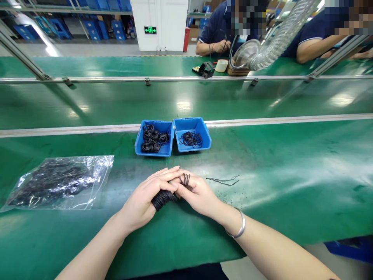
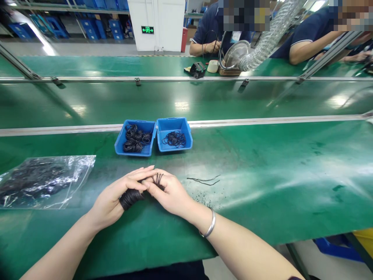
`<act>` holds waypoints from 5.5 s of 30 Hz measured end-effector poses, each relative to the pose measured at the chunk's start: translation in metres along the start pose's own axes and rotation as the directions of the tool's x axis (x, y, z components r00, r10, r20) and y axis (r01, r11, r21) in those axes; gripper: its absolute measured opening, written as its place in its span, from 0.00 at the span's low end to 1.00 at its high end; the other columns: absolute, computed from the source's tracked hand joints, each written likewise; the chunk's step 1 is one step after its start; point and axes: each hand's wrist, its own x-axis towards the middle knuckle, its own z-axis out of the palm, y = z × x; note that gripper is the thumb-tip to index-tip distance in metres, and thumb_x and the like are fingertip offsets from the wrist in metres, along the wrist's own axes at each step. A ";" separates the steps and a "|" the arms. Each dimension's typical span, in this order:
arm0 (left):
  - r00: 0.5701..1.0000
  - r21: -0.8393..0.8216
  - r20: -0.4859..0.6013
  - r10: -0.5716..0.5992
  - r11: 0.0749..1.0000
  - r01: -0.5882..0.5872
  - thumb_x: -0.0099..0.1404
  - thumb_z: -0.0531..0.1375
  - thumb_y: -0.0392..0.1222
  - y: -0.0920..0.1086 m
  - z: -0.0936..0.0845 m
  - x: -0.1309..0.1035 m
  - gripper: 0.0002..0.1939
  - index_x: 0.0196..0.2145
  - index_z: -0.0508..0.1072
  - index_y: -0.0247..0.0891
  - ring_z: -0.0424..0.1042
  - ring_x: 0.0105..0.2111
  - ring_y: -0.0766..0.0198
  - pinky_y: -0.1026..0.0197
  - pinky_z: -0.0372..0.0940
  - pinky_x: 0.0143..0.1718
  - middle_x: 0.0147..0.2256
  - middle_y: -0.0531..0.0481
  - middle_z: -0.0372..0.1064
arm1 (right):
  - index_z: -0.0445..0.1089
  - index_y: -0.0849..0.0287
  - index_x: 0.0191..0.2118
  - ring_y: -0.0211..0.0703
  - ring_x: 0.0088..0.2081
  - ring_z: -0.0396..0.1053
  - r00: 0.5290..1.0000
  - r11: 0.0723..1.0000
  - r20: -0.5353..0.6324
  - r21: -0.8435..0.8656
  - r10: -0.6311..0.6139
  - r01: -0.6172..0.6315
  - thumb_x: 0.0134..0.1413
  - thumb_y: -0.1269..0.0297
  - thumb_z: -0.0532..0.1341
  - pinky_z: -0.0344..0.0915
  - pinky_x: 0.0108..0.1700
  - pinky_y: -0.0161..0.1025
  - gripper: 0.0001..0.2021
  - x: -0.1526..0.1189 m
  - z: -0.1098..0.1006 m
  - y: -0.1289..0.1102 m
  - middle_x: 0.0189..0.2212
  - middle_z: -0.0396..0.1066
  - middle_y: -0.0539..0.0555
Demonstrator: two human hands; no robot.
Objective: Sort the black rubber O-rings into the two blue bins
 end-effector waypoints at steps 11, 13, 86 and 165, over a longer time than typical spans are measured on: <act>1.000 -0.003 -0.003 0.005 1.000 -0.005 0.67 0.53 0.22 0.000 0.001 -0.001 0.18 0.48 0.68 0.39 0.61 0.64 0.57 0.47 0.57 0.64 0.60 0.41 0.67 | 0.68 0.58 0.28 0.40 0.41 0.70 1.000 1.000 0.001 -0.001 0.001 -0.001 0.64 0.68 0.58 0.66 0.50 0.41 0.11 0.000 0.000 0.002 0.34 0.70 0.52; 1.000 -0.003 -0.005 -0.001 1.000 0.001 0.67 0.54 0.22 0.000 0.001 -0.001 0.17 0.48 0.68 0.39 0.61 0.64 0.57 0.48 0.58 0.64 0.61 0.41 0.66 | 0.68 0.58 0.28 0.40 0.41 0.70 1.000 1.000 0.000 -0.004 -0.007 0.007 0.64 0.68 0.58 0.66 0.50 0.41 0.12 0.001 0.000 0.002 0.33 0.70 0.52; 0.949 0.150 -0.266 -0.169 0.965 0.214 0.67 0.57 0.29 0.002 -0.011 0.000 0.11 0.41 0.76 0.40 0.75 0.41 0.61 0.58 0.69 0.45 0.39 0.47 0.76 | 0.76 0.59 0.34 0.39 0.29 0.62 0.976 0.973 -0.113 0.156 0.188 -0.170 0.64 0.56 0.60 0.61 0.38 0.39 0.13 0.002 -0.004 0.002 0.20 0.62 0.47; 0.983 -0.174 -0.067 -0.172 0.972 0.158 0.71 0.53 0.28 0.005 0.006 -0.008 0.14 0.50 0.68 0.42 0.65 0.61 0.55 0.52 0.66 0.56 0.60 0.41 0.66 | 0.74 0.61 0.31 0.36 0.29 0.65 0.979 0.954 0.178 0.261 0.103 -0.148 0.66 0.58 0.59 0.64 0.35 0.36 0.15 -0.004 -0.007 0.008 0.26 0.69 0.50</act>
